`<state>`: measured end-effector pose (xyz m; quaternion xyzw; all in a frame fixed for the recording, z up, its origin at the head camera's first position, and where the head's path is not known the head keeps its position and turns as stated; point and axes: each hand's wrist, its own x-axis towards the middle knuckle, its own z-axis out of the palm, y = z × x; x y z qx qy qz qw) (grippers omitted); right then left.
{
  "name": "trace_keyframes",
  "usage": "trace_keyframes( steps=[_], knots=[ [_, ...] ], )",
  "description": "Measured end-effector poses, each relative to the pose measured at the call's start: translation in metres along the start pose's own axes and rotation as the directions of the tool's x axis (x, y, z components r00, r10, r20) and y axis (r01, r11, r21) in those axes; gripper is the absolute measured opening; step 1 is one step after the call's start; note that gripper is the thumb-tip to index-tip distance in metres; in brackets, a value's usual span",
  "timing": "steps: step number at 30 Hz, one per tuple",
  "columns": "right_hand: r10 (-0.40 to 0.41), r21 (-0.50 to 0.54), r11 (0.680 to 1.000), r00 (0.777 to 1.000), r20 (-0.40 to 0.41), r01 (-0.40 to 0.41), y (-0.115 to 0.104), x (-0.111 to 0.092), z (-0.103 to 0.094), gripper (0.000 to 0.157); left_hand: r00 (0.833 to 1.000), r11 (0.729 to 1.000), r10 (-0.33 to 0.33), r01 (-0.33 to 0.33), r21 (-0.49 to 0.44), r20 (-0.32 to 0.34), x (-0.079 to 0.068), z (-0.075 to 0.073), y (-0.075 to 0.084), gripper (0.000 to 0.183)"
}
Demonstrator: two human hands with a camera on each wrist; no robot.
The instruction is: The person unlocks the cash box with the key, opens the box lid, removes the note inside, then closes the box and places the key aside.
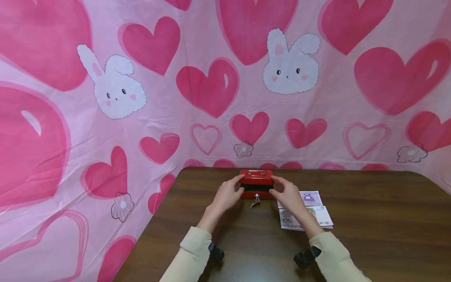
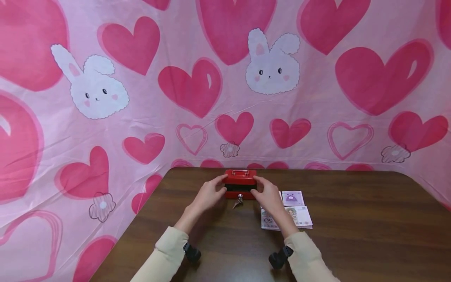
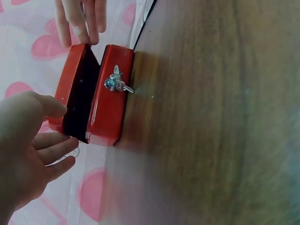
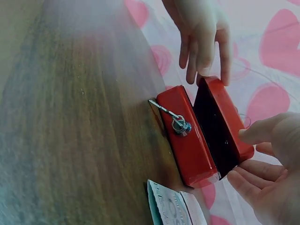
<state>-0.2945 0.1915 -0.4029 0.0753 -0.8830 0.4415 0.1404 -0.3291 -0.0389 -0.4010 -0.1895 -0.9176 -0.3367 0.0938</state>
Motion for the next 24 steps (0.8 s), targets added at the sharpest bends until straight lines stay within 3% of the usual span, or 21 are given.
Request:
trace_keyframes(
  steps=[7,24],
  knots=[
    [0.009,0.002,1.0,0.999,0.032,-0.009,0.001,-0.005,0.001,0.048,0.999,0.995,-0.039,0.042,-0.093,0.03,-0.007,0.005,-0.004,0.046],
    [0.011,0.001,1.0,0.999,0.045,-0.012,0.003,-0.008,0.002,0.042,0.998,0.981,-0.056,0.052,-0.186,-0.018,-0.015,0.014,-0.007,0.039]
  ],
)
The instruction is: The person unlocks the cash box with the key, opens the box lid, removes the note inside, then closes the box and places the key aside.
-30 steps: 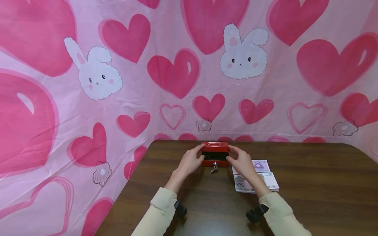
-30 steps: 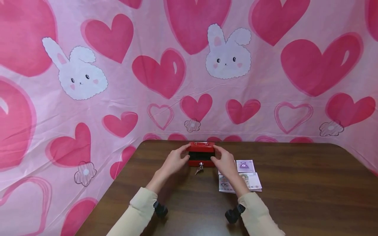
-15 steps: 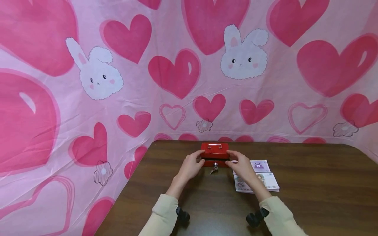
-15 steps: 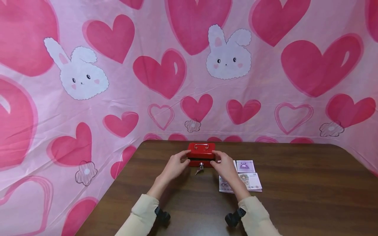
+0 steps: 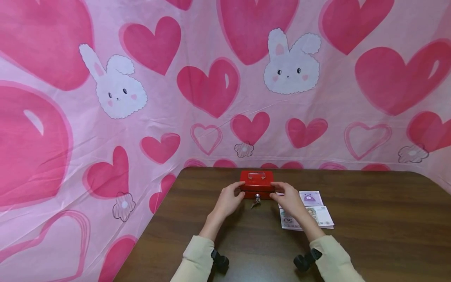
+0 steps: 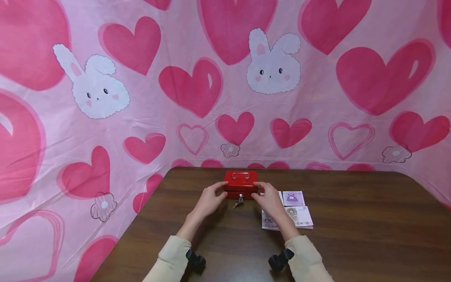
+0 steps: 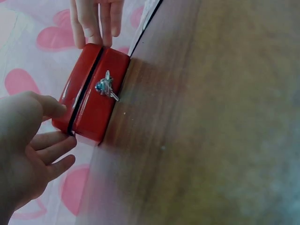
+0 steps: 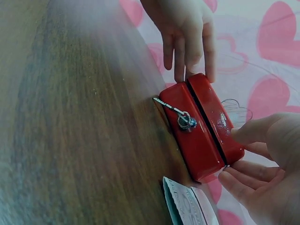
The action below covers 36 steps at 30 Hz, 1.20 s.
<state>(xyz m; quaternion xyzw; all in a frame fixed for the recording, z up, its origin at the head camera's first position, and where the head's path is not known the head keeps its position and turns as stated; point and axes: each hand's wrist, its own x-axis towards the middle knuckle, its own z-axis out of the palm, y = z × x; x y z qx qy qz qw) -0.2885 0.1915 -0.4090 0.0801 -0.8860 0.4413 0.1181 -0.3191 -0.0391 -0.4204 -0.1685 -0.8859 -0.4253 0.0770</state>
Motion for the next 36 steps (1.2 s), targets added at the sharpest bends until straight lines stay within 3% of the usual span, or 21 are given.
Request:
trace_keyframes(
  steps=[16,28,36],
  knots=[
    [0.003,0.024,1.0,1.0,0.029,-0.004,0.0047,0.0008,-0.0001,0.039,1.0,0.998,-0.004,0.005,-0.06,0.02,-0.003,-0.0022,-0.0015,0.037],
    [0.019,0.008,1.0,0.999,0.034,-0.019,0.006,0.0034,0.0014,0.038,0.996,0.999,0.002,0.002,-0.043,0.089,-0.0005,-0.0048,-0.0012,0.042],
    [0.028,0.03,0.999,0.995,0.097,-0.031,0.0068,0.0051,-0.0031,0.041,0.991,0.995,-0.028,0.04,-0.091,0.132,0.0016,-0.0023,-0.0025,0.05]
  ],
)
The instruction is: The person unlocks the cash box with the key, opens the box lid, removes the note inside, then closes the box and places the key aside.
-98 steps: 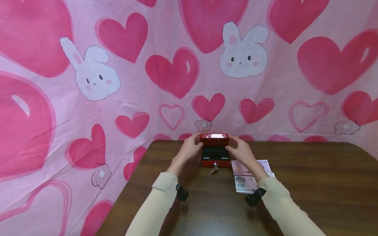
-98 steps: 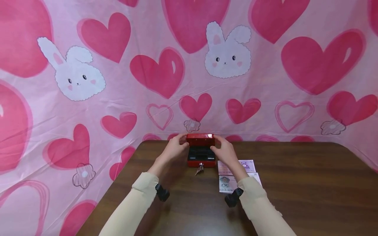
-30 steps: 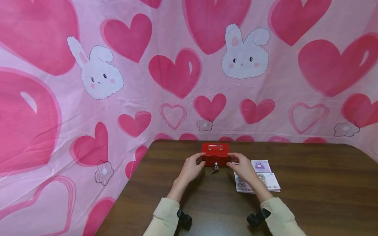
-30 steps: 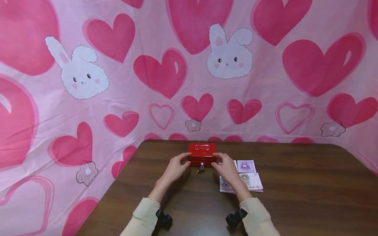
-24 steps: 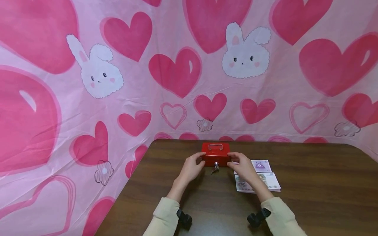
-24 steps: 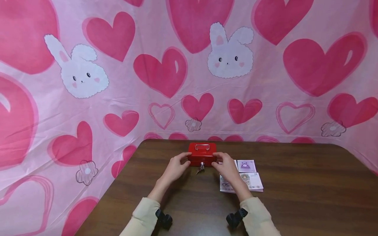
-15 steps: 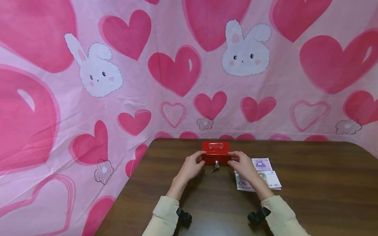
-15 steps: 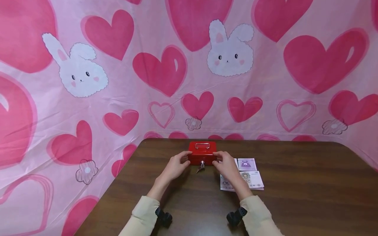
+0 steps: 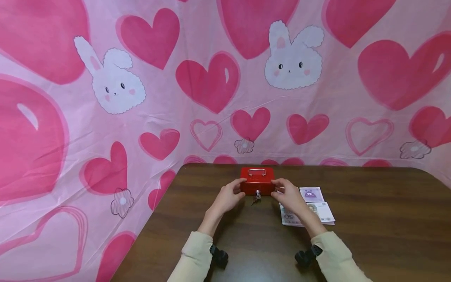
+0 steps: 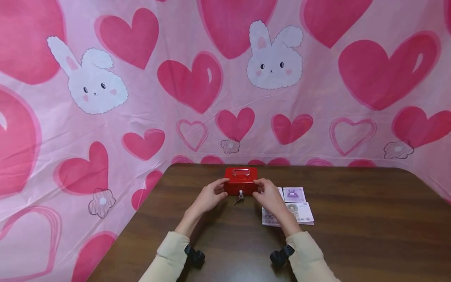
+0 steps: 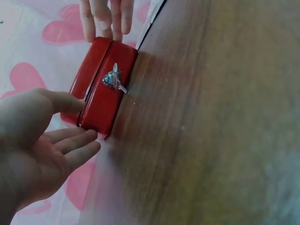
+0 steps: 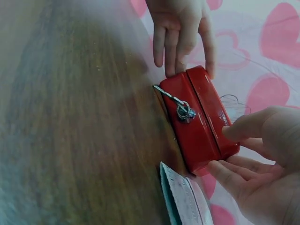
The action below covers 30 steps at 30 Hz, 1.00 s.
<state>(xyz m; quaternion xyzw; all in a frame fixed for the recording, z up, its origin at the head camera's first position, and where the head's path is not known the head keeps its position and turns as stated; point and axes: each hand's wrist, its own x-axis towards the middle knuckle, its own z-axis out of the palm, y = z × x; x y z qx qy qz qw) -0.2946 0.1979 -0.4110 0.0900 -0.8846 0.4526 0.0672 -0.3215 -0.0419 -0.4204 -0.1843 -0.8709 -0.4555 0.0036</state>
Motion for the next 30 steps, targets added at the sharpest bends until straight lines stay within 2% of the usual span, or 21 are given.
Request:
trace_keyframes(
  steps=[3,10,21,26,30],
  knots=[
    [0.006,-0.003,1.0,1.0,0.01,-0.006,-0.0034,0.0003,-0.0021,0.043,1.0,1.0,0.003,-0.002,-0.01,0.015,0.0011,-0.0004,0.0005,0.051],
    [0.012,-0.03,0.999,0.999,0.034,-0.011,-0.006,0.001,-0.0017,0.045,1.0,0.999,-0.021,0.02,0.032,0.015,0.0015,-0.0037,0.0017,0.049],
    [0.09,0.038,0.995,0.993,0.077,-0.093,-0.0015,0.0016,-0.0034,0.054,1.0,1.0,-0.002,0.002,0.001,0.017,-0.0006,-0.0006,-0.0037,0.056],
    [0.049,0.068,0.996,0.991,0.123,-0.058,-0.0036,0.0033,-0.0055,0.056,1.0,1.0,-0.013,0.013,0.01,-0.011,0.0001,-0.0004,-0.0041,0.057],
    [0.03,0.064,0.997,0.991,0.129,-0.038,-0.0041,0.0024,-0.0077,0.056,1.0,1.0,0.0,0.0,-0.001,0.0,0.0017,0.0006,-0.0017,0.056]
  ],
)
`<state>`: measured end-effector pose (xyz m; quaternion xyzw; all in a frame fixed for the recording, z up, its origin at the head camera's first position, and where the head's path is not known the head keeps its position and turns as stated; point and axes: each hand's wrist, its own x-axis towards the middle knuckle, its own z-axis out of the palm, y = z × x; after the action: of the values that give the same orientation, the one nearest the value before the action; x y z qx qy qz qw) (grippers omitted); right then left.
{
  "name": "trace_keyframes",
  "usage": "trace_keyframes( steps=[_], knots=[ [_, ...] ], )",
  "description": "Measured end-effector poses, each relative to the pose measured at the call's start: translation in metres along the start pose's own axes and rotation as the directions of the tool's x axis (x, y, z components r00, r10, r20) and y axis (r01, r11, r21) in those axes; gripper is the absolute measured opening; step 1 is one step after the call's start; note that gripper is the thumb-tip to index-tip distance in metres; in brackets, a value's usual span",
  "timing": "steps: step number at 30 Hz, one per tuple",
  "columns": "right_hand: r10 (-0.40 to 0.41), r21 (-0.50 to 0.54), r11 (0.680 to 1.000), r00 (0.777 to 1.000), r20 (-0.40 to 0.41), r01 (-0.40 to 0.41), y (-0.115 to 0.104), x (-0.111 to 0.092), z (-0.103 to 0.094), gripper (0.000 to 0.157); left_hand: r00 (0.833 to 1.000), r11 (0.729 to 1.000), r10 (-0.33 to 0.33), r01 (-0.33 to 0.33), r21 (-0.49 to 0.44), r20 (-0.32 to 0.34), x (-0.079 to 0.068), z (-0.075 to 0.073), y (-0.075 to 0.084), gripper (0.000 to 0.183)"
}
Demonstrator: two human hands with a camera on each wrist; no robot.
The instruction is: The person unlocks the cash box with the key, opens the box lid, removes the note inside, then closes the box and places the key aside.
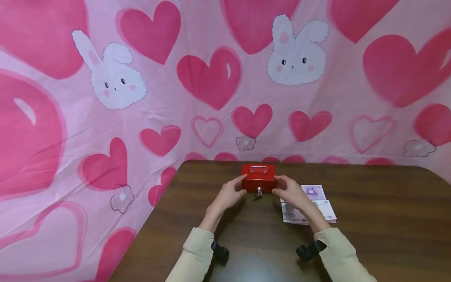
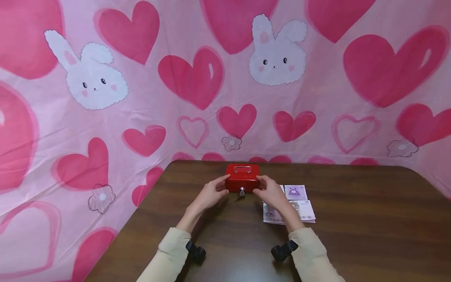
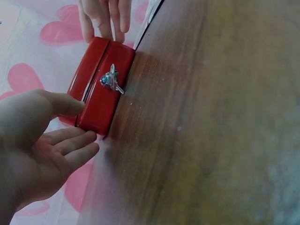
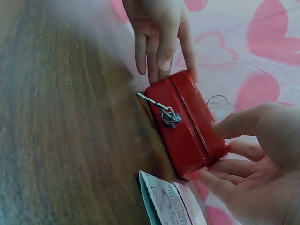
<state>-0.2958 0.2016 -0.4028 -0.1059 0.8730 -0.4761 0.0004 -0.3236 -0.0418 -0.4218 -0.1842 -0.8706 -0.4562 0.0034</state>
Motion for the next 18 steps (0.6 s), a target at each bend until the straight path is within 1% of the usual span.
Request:
trace_keyframes(
  steps=[5,8,11,15,18],
  knots=[
    [0.012,0.025,1.0,1.0,0.001,-0.012,-0.0026,-0.0004,0.0004,0.055,1.0,1.0,0.004,-0.004,-0.001,0.008,-0.0006,-0.0012,0.0019,0.056],
    [0.021,0.022,1.0,1.0,-0.012,-0.021,-0.0046,-0.0008,0.0014,0.056,1.0,1.0,-0.01,0.01,0.002,0.012,-0.0009,-0.0019,0.0008,0.057],
    [0.029,0.022,0.999,0.999,-0.044,-0.028,-0.0055,-0.0012,0.0031,0.053,1.0,1.0,-0.023,0.023,-0.02,0.003,-0.0008,-0.0027,-0.0015,0.063],
    [0.038,0.062,0.998,0.996,-0.079,-0.033,-0.0062,-0.0019,0.0051,0.05,0.999,0.998,-0.032,0.031,-0.05,-0.016,0.0006,-0.003,-0.0034,0.066],
    [0.05,0.111,0.993,0.996,-0.08,-0.041,-0.0073,-0.0022,0.006,0.052,0.999,0.998,-0.033,0.032,-0.049,-0.016,0.0009,-0.0033,-0.0018,0.064]
  ],
)
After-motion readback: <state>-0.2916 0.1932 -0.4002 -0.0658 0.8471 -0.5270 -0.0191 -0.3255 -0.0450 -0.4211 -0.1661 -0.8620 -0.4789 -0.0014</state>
